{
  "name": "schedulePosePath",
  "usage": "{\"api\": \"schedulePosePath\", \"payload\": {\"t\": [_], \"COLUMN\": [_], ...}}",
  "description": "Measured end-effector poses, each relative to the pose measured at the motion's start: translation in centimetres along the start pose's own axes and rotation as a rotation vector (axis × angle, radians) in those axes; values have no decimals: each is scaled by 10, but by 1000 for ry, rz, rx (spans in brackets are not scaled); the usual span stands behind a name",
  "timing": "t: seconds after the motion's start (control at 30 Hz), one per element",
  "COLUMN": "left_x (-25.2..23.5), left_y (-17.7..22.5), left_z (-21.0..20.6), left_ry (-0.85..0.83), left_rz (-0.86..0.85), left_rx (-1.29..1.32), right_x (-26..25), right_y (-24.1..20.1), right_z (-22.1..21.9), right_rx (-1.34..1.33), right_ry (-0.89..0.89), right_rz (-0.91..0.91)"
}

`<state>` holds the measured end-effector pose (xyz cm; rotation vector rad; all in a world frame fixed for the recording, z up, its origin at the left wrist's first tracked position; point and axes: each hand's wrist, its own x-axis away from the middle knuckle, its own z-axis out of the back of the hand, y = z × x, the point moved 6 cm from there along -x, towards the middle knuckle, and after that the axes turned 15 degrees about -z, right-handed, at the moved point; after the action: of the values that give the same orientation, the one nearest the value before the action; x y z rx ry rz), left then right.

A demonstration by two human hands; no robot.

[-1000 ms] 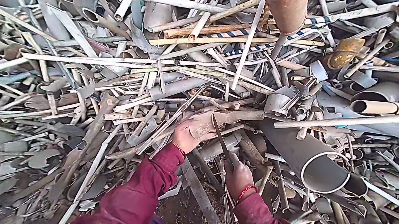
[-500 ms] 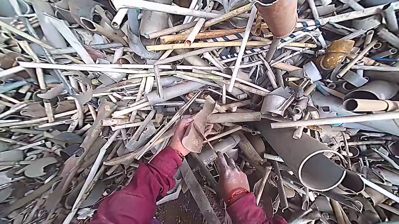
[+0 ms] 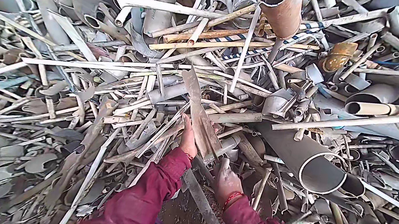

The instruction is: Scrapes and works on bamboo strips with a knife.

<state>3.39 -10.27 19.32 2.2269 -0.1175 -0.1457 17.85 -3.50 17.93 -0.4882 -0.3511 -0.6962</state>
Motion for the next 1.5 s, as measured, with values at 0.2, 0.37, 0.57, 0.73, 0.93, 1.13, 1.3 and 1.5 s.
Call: {"api": "schedulePosePath", "payload": {"t": [0.2,0.37,0.57,0.73,0.93,1.13,1.3,1.5], "left_x": [-9,-8,-5,-8,-15,-23,-20,-19], "left_y": [9,13,11,10,18,24,19,16], "left_z": [15,17,15,21,29,39,41,33], "left_ry": [150,154,125,146,213,231,273,221], "left_rz": [-19,-24,1,7,-28,-49,-11,-39], "left_rx": [22,24,21,51,62,42,62,32], "right_x": [-13,-8,-19,-23,-12,-15,-10,-8], "right_y": [2,-13,-6,-3,-6,4,7,-1], "right_z": [2,-13,-9,0,-15,-10,-2,-14], "right_rx": [93,60,-128,60,-10,107,204,69], "right_ry": [40,-82,20,89,-48,-43,28,-121], "right_rz": [-17,184,210,83,243,151,37,131]}}
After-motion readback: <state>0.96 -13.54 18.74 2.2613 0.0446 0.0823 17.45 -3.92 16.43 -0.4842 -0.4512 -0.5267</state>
